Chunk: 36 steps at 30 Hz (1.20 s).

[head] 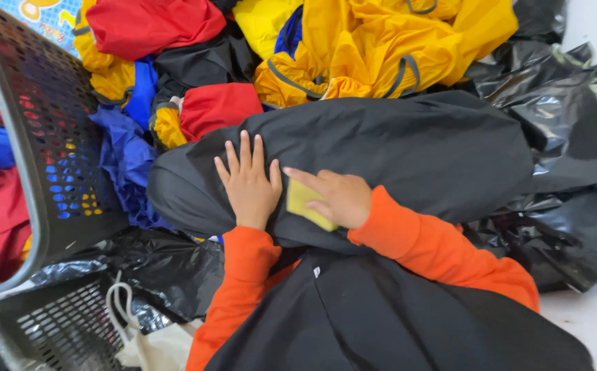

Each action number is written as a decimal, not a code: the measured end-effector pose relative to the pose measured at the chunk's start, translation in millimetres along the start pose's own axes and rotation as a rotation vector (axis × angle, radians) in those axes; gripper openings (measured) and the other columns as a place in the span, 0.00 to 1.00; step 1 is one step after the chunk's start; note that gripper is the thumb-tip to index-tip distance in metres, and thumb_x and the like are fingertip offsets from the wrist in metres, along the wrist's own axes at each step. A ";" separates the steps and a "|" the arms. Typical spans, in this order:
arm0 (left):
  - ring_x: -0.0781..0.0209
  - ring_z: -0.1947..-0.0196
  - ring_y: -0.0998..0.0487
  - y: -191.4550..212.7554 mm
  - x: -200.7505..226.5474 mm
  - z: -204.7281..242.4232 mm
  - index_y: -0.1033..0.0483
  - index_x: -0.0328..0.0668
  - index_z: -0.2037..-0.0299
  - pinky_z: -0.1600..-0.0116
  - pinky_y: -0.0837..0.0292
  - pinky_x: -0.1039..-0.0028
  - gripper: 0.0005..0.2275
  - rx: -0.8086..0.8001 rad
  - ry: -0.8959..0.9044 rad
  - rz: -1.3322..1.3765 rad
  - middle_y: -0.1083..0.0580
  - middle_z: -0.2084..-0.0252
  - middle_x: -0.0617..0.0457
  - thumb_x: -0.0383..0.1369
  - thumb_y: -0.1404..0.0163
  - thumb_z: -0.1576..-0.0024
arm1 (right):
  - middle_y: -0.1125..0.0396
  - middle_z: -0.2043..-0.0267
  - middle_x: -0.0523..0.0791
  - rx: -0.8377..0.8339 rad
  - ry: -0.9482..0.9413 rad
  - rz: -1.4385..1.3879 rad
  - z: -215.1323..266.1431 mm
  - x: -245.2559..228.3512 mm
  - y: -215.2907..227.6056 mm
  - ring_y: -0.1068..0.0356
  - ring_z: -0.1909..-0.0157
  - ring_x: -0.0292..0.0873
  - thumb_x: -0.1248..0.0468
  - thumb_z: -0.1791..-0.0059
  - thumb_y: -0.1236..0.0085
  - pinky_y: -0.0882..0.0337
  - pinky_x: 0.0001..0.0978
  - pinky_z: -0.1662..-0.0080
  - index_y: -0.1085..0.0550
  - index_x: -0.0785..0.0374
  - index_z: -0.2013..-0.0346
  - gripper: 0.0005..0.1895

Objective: Cleaning a black fabric cover with a yellow sponge and then folding it on a padded surface.

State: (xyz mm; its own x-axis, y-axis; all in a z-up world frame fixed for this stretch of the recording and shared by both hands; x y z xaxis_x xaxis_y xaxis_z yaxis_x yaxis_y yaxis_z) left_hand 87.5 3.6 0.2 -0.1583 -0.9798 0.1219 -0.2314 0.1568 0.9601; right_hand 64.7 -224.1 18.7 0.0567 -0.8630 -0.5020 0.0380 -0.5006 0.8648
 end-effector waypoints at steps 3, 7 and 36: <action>0.35 0.28 0.41 0.9 -3.3 3.0 0.32 0.40 0.32 0.28 0.53 0.43 0.27 -0.028 0.019 -0.009 0.39 0.27 0.46 0.44 0.51 0.40 | 0.29 0.50 0.44 -0.426 0.166 -0.086 -1.6 -7.7 1.9 0.27 0.57 0.50 0.54 0.52 0.44 0.28 0.42 0.59 0.42 0.39 0.28 0.37; 0.35 0.28 0.41 4.5 -1.6 2.1 0.32 0.39 0.32 0.28 0.53 0.44 0.27 -0.023 0.015 0.011 0.39 0.27 0.45 0.43 0.49 0.40 | 0.26 0.55 0.49 0.007 -0.279 -0.181 3.8 47.1 103.3 0.27 0.60 0.52 0.61 0.52 0.46 0.31 0.43 0.59 0.27 0.59 0.41 0.23; 0.30 0.29 0.41 31.3 43.6 52.0 0.31 0.35 0.35 0.29 0.52 0.39 0.27 -0.060 -0.099 0.266 0.37 0.29 0.40 0.44 0.48 0.41 | 0.29 0.42 0.59 0.613 -0.158 0.593 42.3 94.6 151.2 0.25 0.50 0.62 0.71 0.50 0.28 0.27 0.47 0.51 0.34 0.72 0.34 0.32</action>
State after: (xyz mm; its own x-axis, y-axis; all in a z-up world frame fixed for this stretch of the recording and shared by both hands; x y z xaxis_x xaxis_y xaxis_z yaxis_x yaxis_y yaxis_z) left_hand 23.5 -27.8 22.5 -0.2989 -0.8881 0.3492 -0.1122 0.3961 0.9113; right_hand 33.6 -384.3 102.2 -0.2442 -0.9697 -0.0008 -0.5011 0.1255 0.8563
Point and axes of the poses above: each hand's wrist, its own z-axis away from the middle knuckle, its own y-axis out of the back of the hand, x = y × z, the point moved 3 cm from there along -z, towards the middle knuckle
